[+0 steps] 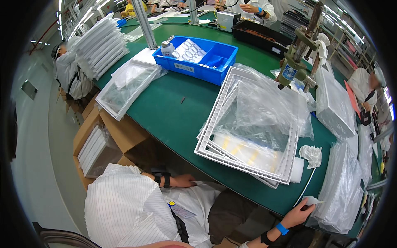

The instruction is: Applying glue to the edges of a white plastic frame and assembling it with a plastic sheet.

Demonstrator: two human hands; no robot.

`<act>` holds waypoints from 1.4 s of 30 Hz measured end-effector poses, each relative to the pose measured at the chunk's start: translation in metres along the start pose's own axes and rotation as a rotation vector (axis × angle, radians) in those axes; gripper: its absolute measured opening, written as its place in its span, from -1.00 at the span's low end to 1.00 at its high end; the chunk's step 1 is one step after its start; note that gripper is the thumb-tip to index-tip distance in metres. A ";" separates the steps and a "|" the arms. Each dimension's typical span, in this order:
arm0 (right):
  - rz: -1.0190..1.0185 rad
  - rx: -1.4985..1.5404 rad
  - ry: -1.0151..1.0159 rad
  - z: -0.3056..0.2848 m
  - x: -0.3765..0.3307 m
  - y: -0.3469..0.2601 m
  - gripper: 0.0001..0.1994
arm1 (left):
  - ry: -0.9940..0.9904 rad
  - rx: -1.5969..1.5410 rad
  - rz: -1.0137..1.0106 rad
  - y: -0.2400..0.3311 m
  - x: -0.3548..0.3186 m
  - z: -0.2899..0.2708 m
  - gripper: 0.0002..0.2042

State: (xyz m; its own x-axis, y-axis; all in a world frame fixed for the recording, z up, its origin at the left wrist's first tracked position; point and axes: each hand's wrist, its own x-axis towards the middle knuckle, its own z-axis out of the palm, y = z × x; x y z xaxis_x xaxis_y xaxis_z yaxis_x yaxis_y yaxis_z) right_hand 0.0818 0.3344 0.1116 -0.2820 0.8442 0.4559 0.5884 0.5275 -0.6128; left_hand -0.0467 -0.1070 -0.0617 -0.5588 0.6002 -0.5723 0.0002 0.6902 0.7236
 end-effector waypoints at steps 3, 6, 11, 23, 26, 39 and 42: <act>-0.007 0.004 0.009 0.001 -0.001 0.001 -0.58 | -0.051 -0.006 -0.062 0.015 -0.013 -0.017 -0.62; 0.000 0.020 0.014 0.003 -0.001 0.000 -0.53 | -0.084 0.018 -0.044 0.035 -0.027 -0.026 -0.55; 0.020 0.063 0.035 0.005 -0.001 0.004 -0.55 | -0.462 -0.145 0.214 0.121 -0.083 -0.088 -0.45; 0.035 0.022 -0.002 0.002 0.002 -0.006 -0.61 | 0.228 -0.672 0.649 0.198 -0.088 -0.242 -0.74; 0.028 -0.010 -0.005 0.001 0.001 -0.006 -0.60 | 0.437 -0.587 0.664 0.202 -0.053 -0.276 -0.72; -0.006 -0.015 0.002 0.008 0.003 0.013 -0.55 | 0.345 -0.291 0.804 0.187 0.055 -0.287 -0.74; -0.063 -0.143 0.027 0.002 0.006 0.023 -0.55 | 0.461 -0.093 0.877 0.197 0.038 -0.280 -0.63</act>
State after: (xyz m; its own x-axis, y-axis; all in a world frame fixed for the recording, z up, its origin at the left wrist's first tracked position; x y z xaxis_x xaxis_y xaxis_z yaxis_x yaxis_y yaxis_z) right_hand 0.0917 0.3518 0.0988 -0.3025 0.8057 0.5093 0.6727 0.5590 -0.4848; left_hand -0.3002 -0.0618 0.1671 -0.6597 0.6532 0.3718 0.5137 0.0308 0.8574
